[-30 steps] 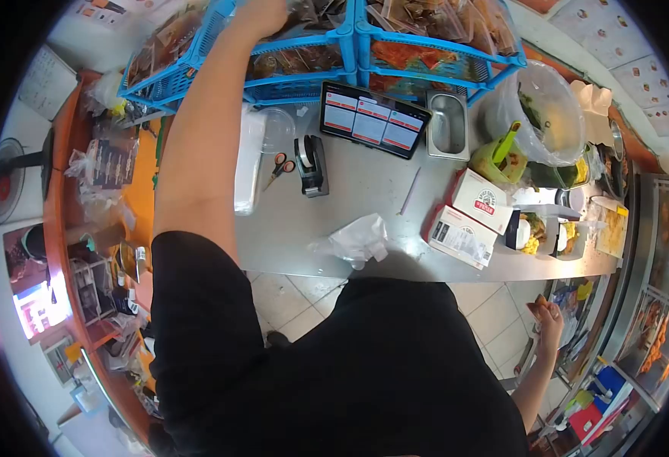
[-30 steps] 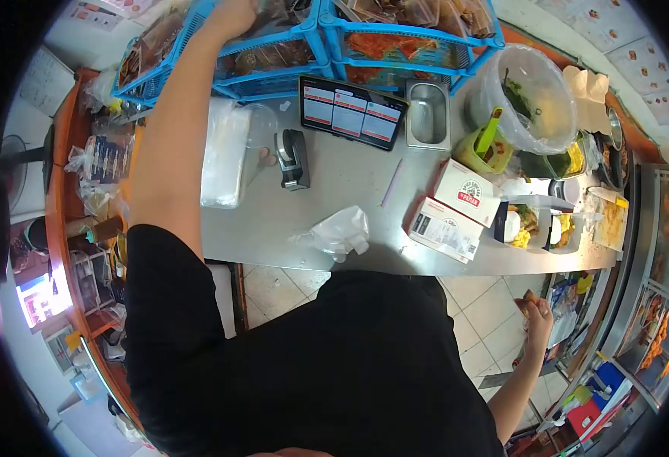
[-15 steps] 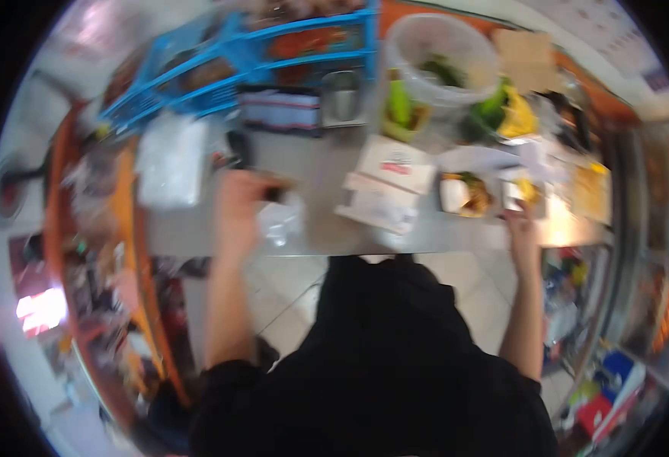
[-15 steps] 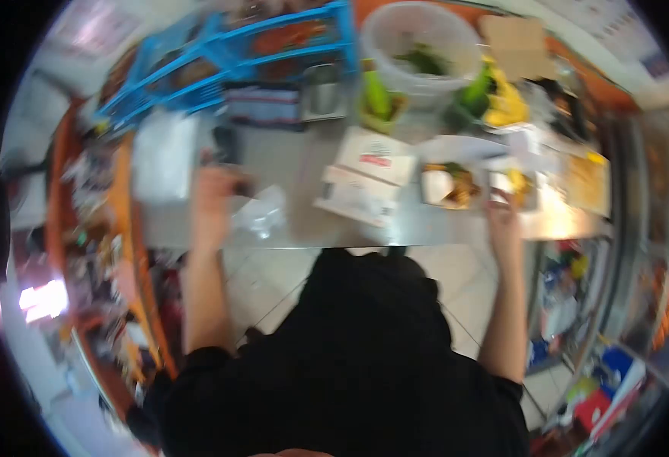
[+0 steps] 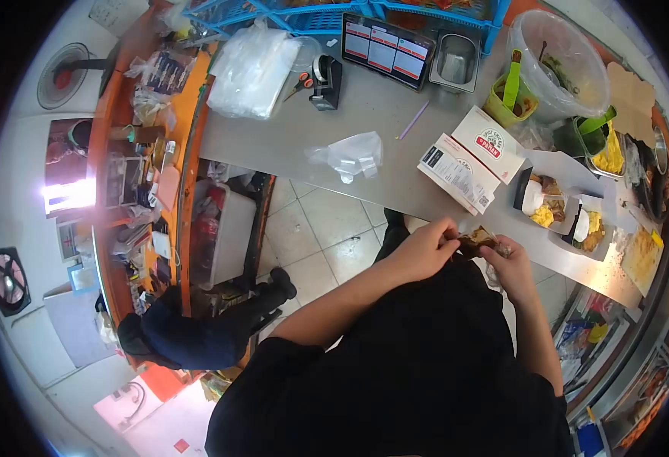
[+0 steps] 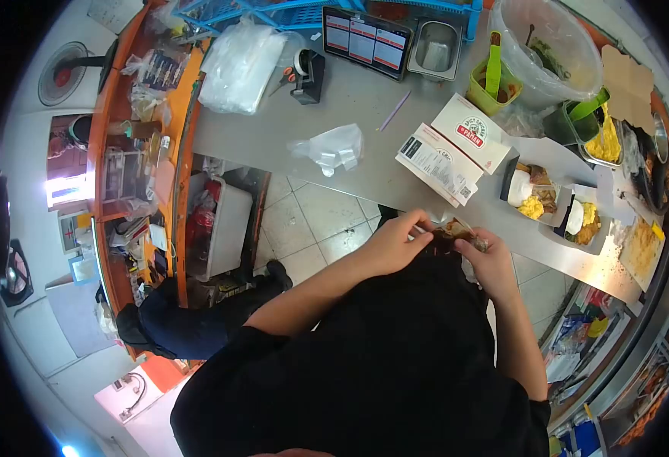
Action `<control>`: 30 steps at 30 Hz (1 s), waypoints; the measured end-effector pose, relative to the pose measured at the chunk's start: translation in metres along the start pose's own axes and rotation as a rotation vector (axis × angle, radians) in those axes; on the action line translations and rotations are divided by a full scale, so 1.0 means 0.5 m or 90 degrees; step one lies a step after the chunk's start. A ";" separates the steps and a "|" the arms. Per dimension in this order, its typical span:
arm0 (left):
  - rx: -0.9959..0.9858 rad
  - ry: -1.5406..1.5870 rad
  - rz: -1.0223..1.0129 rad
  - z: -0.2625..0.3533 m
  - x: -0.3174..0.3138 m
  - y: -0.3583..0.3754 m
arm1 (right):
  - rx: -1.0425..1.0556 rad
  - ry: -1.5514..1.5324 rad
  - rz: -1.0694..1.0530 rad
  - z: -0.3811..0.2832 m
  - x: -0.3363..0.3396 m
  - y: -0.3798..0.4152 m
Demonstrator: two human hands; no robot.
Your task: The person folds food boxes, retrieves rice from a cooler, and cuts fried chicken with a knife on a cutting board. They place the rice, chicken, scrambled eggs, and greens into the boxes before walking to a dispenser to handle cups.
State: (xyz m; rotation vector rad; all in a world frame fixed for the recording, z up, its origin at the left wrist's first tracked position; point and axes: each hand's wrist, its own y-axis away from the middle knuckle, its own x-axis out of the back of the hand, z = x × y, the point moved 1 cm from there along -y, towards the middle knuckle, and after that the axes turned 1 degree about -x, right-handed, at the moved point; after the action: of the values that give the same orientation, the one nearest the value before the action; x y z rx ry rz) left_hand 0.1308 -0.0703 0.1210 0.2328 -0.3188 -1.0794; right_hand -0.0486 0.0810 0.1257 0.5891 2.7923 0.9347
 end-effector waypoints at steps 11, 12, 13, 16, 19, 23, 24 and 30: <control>0.059 -0.258 -0.151 -0.086 0.162 -0.005 | 0.013 0.248 0.180 -0.032 -0.066 -0.009; 0.051 -0.287 -0.173 -0.081 0.173 -0.013 | -0.001 0.261 0.179 -0.039 -0.081 -0.008; 0.045 -0.282 -0.178 -0.082 0.181 -0.021 | -0.015 0.275 0.177 -0.047 -0.093 -0.007; 0.022 -0.321 -0.189 -0.075 0.194 -0.040 | -0.029 0.290 0.175 -0.063 -0.128 -0.009; 0.019 -0.118 -0.254 -0.068 0.205 -0.066 | -0.032 0.208 0.151 -0.053 -0.142 -0.028; -0.035 -0.087 -0.274 -0.036 0.220 -0.076 | -0.060 0.172 0.169 -0.087 -0.170 -0.033; -0.040 -0.105 -0.258 -0.031 0.222 -0.079 | -0.067 0.165 0.167 -0.092 -0.174 -0.034; -0.061 -0.120 -0.216 -0.030 0.228 -0.088 | -0.037 0.131 0.163 -0.080 -0.182 -0.041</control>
State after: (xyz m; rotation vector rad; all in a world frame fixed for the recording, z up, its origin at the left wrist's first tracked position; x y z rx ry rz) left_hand 0.1496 -0.1911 0.1081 0.0999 -0.4042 -1.4525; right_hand 0.0180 0.0071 0.1461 0.9056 2.9028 1.1843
